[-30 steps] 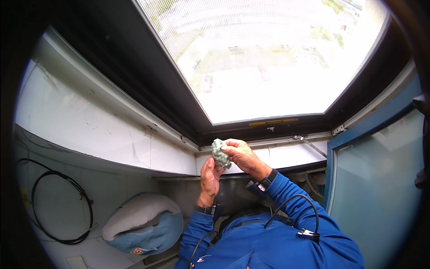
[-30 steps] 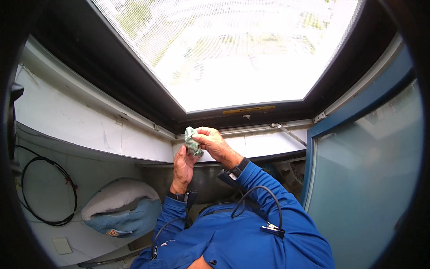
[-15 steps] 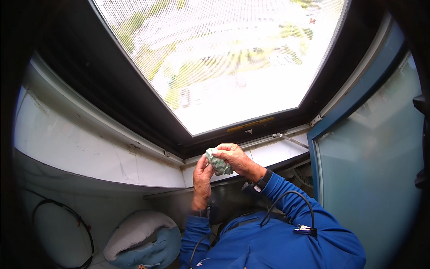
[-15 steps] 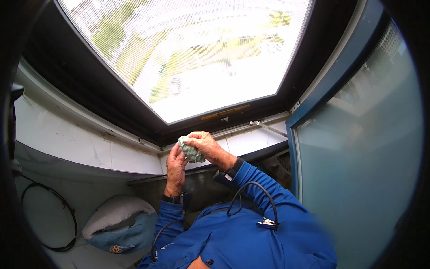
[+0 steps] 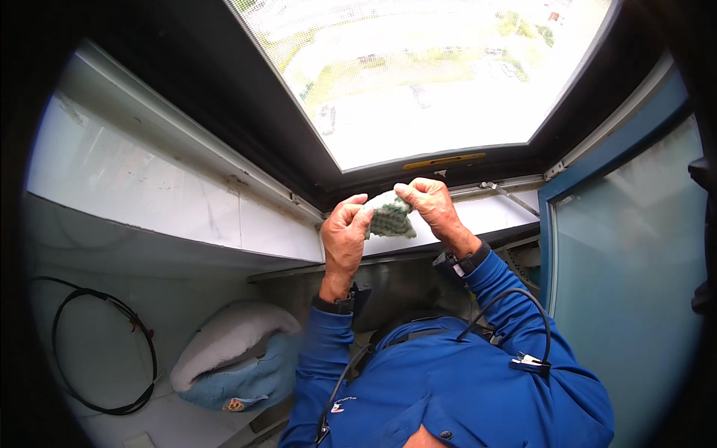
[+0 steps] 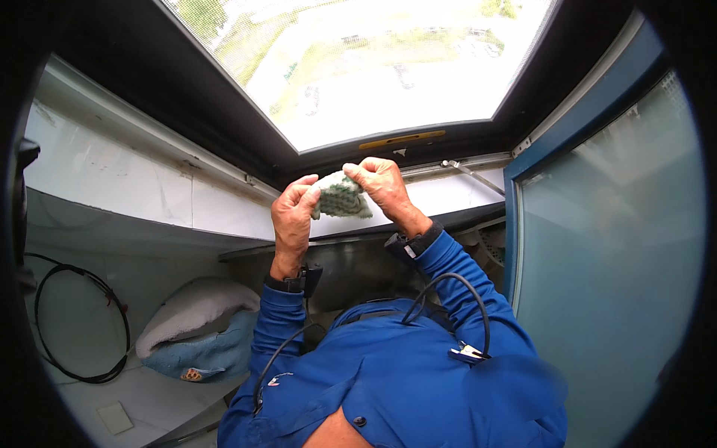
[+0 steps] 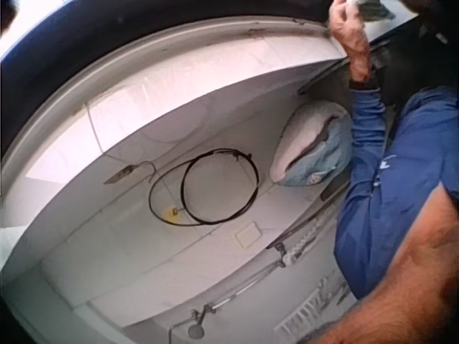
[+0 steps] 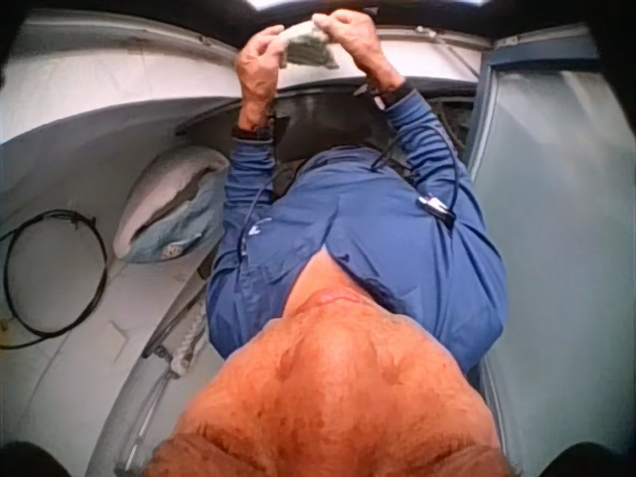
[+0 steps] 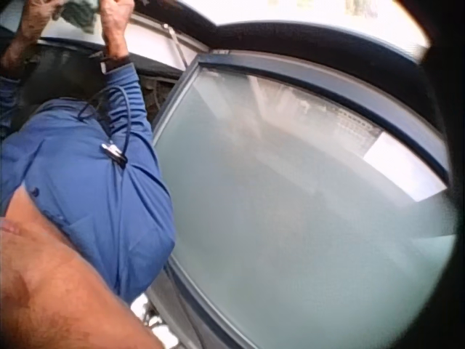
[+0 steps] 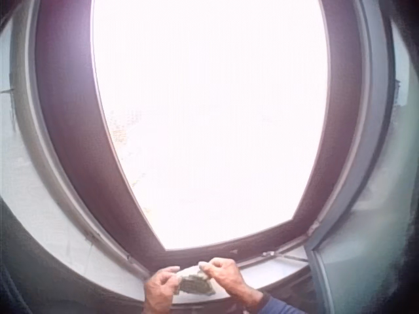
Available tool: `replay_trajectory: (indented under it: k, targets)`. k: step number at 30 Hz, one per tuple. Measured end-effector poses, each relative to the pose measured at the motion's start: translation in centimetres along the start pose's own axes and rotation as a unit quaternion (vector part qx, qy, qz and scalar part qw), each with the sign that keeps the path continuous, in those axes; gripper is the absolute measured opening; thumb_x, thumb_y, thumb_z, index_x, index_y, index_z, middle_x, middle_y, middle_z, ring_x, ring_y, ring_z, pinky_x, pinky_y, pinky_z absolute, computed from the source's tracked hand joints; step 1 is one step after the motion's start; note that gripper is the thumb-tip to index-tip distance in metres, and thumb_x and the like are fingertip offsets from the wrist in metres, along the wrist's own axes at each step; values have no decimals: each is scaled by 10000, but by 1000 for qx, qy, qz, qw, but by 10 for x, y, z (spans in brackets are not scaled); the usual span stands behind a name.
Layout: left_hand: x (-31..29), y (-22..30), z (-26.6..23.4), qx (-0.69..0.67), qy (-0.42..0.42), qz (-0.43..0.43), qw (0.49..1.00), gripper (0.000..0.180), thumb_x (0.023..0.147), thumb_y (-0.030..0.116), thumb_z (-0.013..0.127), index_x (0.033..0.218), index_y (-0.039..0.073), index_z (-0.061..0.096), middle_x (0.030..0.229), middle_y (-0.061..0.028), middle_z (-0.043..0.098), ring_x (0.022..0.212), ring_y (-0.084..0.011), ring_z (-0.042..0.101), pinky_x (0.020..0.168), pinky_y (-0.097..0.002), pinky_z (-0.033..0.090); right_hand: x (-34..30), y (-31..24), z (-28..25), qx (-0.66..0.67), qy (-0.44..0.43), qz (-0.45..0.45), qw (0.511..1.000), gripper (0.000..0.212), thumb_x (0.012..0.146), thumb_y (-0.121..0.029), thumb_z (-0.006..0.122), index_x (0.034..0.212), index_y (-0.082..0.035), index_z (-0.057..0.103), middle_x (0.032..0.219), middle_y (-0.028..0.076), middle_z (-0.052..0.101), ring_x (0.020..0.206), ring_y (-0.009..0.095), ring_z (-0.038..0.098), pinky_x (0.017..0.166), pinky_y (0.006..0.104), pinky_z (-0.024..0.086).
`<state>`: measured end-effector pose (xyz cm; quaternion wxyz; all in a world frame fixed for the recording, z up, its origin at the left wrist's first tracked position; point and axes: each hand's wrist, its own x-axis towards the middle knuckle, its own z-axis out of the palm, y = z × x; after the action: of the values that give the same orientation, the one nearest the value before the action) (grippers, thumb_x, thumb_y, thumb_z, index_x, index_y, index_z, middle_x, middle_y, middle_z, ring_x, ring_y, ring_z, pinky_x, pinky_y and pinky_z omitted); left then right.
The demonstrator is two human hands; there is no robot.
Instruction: The person wipes the window screen and frame with a cloth, then cleans the glass pane. They move to the bathroom sink, rinse the cloth under running water, wring it out, and return to wipe the window frame again.
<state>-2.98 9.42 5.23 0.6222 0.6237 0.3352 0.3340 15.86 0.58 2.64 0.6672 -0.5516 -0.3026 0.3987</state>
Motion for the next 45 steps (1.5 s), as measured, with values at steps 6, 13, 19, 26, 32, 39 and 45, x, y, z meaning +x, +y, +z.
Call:
replay_trajectory:
  k: [6, 13, 19, 26, 32, 39, 45]
  targets:
    - [8, 2, 5, -273, 3, -39, 961, 74, 975, 36, 696, 936, -25, 711, 1139, -142, 740, 916, -148, 696, 862, -282, 575, -8, -7, 7, -44, 103, -47, 993, 174, 960, -190, 770, 926, -26, 720, 782, -34, 671, 736, 41, 573, 657, 231, 480]
    - [11, 4, 2, -349, 15, -28, 937, 131, 988, 61, 696, 882, -11, 667, 1138, -173, 733, 928, -195, 715, 865, -322, 604, -50, -13, 25, -259, -10, -264, 929, 468, 785, -160, 891, 1188, -57, 677, 949, 110, 674, 847, 226, 685, 754, 337, 577]
    - [7, 4, 10, -350, 42, -48, 935, 104, 969, 52, 722, 902, -16, 680, 1253, -184, 667, 974, -174, 684, 886, -302, 581, -46, -8, 43, -364, 17, -356, 861, 475, 747, -200, 873, 1142, -69, 646, 974, 145, 653, 858, 341, 674, 724, 418, 566]
    - [-3, 4, 15, -337, 28, -58, 939, 80, 965, 55, 729, 933, -12, 699, 1244, -166, 679, 966, -157, 677, 868, -297, 568, -45, -9, 45, -344, 27, -366, 864, 250, 815, -78, 746, 1060, -59, 698, 904, 143, 672, 830, 339, 669, 729, 423, 565]
    - [-11, -1, 10, -293, -46, -100, 950, 221, 960, 86, 728, 1146, -2, 646, 1123, -105, 725, 979, -160, 695, 857, -281, 574, -33, -16, 23, -165, -25, -53, 985, 198, 966, -189, 673, 902, -6, 710, 757, 48, 678, 698, 103, 614, 639, 284, 482]
    - [-15, -26, 9, -104, -95, -82, 987, 504, 938, 61, 728, 1388, -69, 543, 1250, -124, 670, 1102, -158, 651, 978, -293, 524, -22, -36, 3, 264, -97, 109, 953, 232, 1015, -177, 557, 1088, 2, 685, 1018, 95, 739, 904, 187, 724, 829, 342, 598]
    - [-22, -15, 13, -18, -32, -1, 999, 453, 969, 138, 713, 1363, -52, 592, 1160, -58, 662, 977, -90, 592, 883, -243, 486, -24, -42, -6, 413, -64, 169, 893, 273, 1020, -189, 542, 1134, 24, 670, 1081, 150, 743, 962, 264, 718, 930, 412, 570]
